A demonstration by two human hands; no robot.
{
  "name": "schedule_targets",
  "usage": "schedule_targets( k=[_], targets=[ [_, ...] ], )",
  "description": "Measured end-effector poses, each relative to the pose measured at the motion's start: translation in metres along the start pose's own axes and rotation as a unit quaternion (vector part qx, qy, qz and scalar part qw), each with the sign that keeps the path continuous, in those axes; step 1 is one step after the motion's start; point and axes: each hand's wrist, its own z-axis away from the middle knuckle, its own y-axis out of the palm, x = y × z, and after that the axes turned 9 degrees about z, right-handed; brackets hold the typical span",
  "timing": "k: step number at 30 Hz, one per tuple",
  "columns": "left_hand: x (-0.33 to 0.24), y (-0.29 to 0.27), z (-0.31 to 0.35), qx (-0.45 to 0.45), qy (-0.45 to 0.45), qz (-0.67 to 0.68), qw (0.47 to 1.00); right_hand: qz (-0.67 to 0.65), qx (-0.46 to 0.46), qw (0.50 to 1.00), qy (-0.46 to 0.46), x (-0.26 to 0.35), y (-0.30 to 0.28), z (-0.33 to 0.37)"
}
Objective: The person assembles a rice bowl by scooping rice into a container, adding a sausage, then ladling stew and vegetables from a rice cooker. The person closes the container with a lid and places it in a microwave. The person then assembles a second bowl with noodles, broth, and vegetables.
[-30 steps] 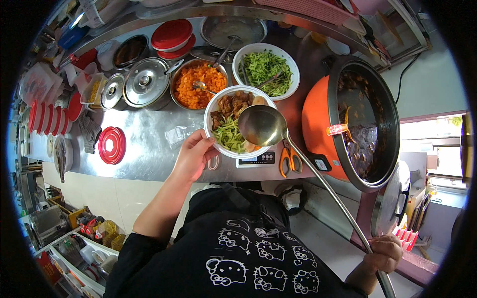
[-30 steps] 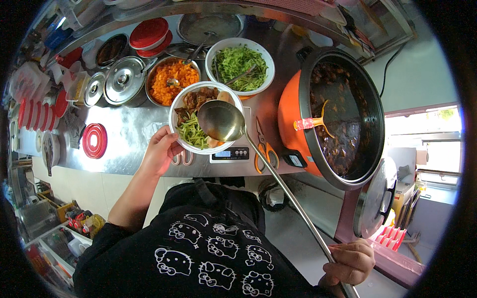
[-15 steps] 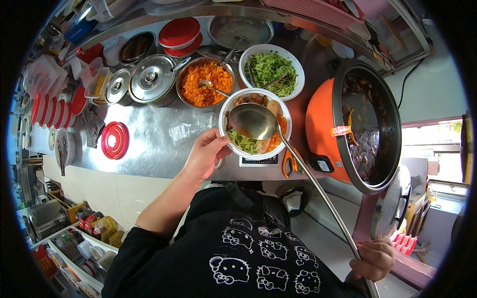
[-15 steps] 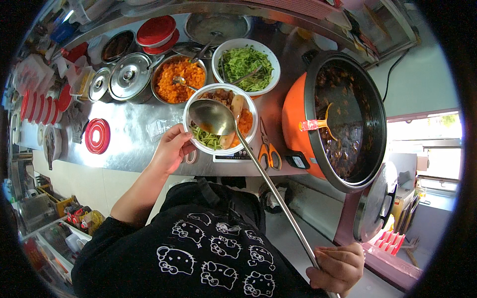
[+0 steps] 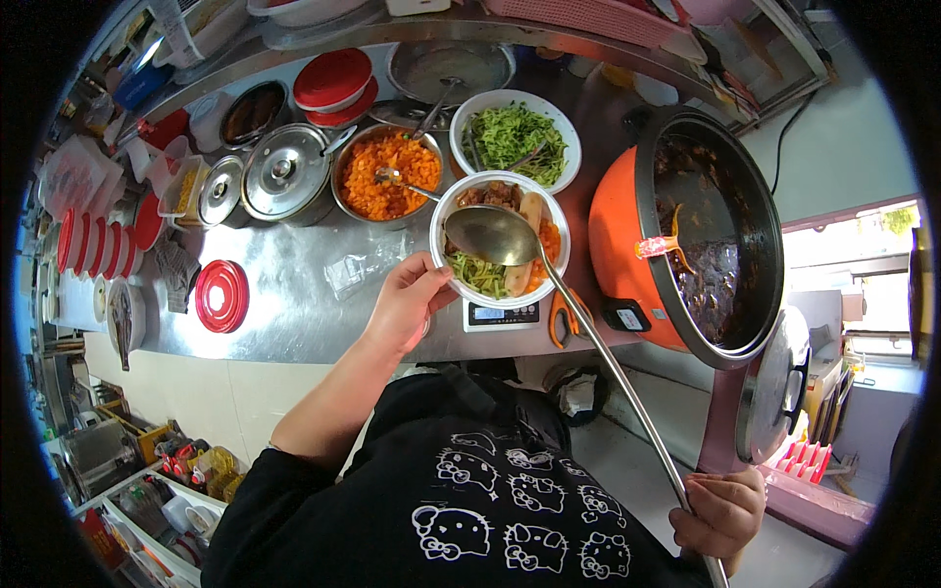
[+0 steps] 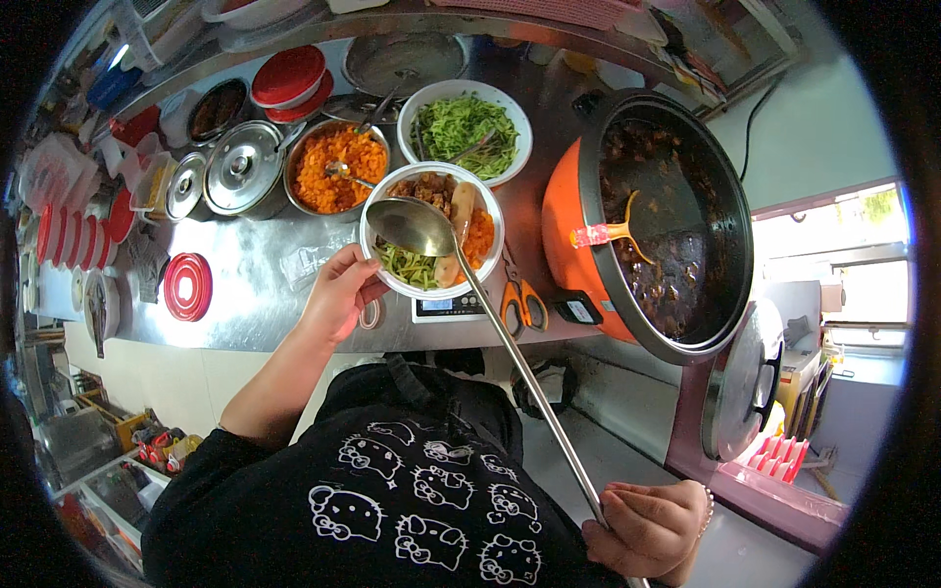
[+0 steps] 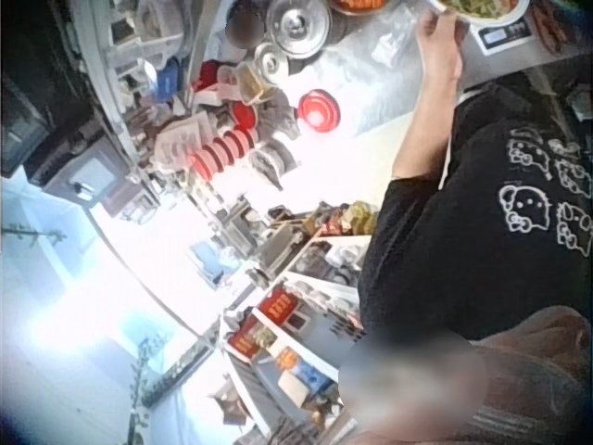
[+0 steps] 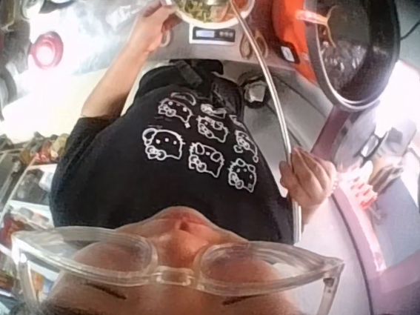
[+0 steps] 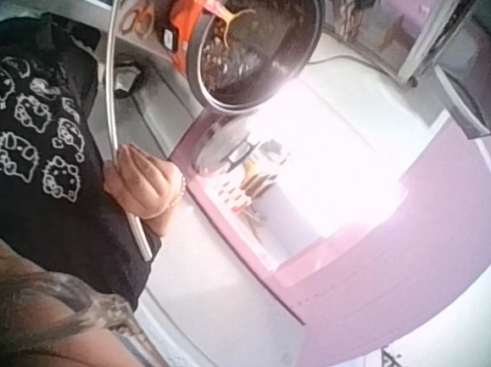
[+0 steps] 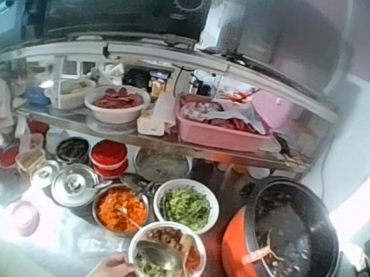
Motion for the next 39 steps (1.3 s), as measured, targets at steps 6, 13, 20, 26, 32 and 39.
schedule_targets(
  k=[6, 13, 20, 26, 32, 39],
  targets=[
    [0.009, 0.011, -0.008, -0.001, 0.000, -0.014, 1.000, -0.049, -0.295, 0.908, 0.292, -0.023, 0.017, 0.050],
    [0.026, 0.021, -0.013, -0.006, 0.001, -0.034, 0.999, -0.203, -0.460, 0.699, 0.508, -0.084, 0.017, 0.104],
    [0.036, 0.029, -0.017, -0.001, -0.005, -0.043, 0.999, 0.029, -0.317, 0.847, 0.426, -0.115, 0.046, 0.095],
    [0.041, 0.039, -0.017, 0.002, -0.008, -0.053, 0.999, 0.119, -0.184, 0.918, 0.331, -0.123, 0.054, 0.089],
    [0.042, 0.046, -0.020, -0.004, -0.011, -0.059, 0.998, -0.021, -0.323, 0.842, 0.431, -0.131, 0.049, 0.101],
    [0.043, 0.043, -0.025, 0.007, -0.006, -0.044, 0.999, -0.067, -0.381, 0.771, 0.505, -0.130, 0.035, 0.116]
  ],
)
